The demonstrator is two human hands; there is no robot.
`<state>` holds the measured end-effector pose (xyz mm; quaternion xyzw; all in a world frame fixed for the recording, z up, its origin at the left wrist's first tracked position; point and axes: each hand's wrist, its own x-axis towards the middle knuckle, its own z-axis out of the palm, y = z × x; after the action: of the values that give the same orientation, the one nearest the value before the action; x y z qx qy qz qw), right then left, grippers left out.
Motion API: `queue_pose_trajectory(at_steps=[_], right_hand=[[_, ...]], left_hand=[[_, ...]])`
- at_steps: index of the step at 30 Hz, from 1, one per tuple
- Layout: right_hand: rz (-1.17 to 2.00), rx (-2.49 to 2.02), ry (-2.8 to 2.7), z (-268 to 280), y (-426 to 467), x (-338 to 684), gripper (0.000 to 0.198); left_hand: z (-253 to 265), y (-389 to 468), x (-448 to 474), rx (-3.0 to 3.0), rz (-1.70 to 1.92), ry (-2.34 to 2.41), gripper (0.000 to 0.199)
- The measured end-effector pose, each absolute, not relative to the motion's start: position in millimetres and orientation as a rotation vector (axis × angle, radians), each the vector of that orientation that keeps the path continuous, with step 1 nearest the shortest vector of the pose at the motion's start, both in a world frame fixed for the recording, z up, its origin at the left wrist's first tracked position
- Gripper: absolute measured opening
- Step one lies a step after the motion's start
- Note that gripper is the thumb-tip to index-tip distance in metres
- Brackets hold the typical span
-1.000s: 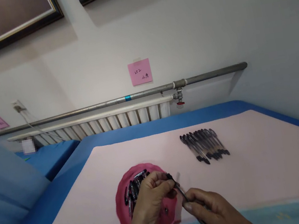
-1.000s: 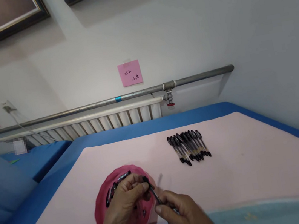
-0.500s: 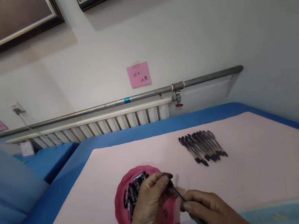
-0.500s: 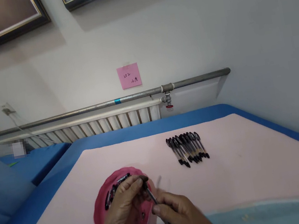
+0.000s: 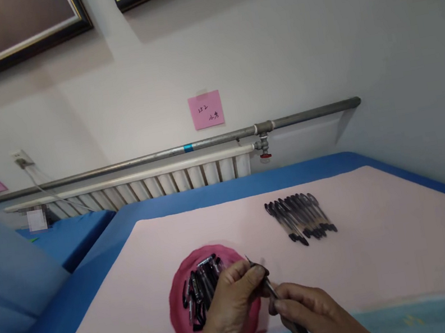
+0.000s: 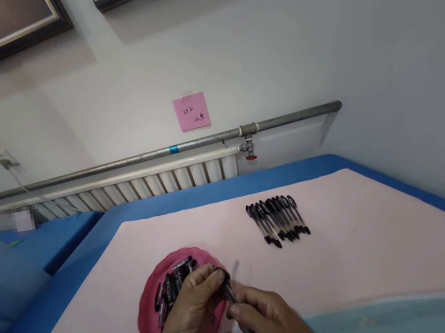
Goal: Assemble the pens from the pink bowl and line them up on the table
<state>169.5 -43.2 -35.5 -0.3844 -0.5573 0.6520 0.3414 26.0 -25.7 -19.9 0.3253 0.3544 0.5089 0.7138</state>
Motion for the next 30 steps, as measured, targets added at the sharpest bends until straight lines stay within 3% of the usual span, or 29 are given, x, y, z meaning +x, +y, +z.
queue_pose_trajectory(at_steps=[11, 16, 21, 30], right_hand=[[1.668, -1.111, -1.244, -33, -45, 162, 0.031], [1.568, -1.239, -1.112, -17, -41, 165, 0.032], [1.527, -1.269, -1.105, -17, -38, 168, 0.032], [1.475, -1.279, -1.259, -16, -38, 171, 0.029]], left_hand=[[-16, -26, 25, 0.895, 1.085, 0.875, 0.023], [-11, -15, -12, 1.365, 1.133, 1.47, 0.023], [-22, -5, -28, 1.794, 0.787, 1.918, 0.012], [-25, -11, -9, 1.716, 0.783, 1.798, 0.011]])
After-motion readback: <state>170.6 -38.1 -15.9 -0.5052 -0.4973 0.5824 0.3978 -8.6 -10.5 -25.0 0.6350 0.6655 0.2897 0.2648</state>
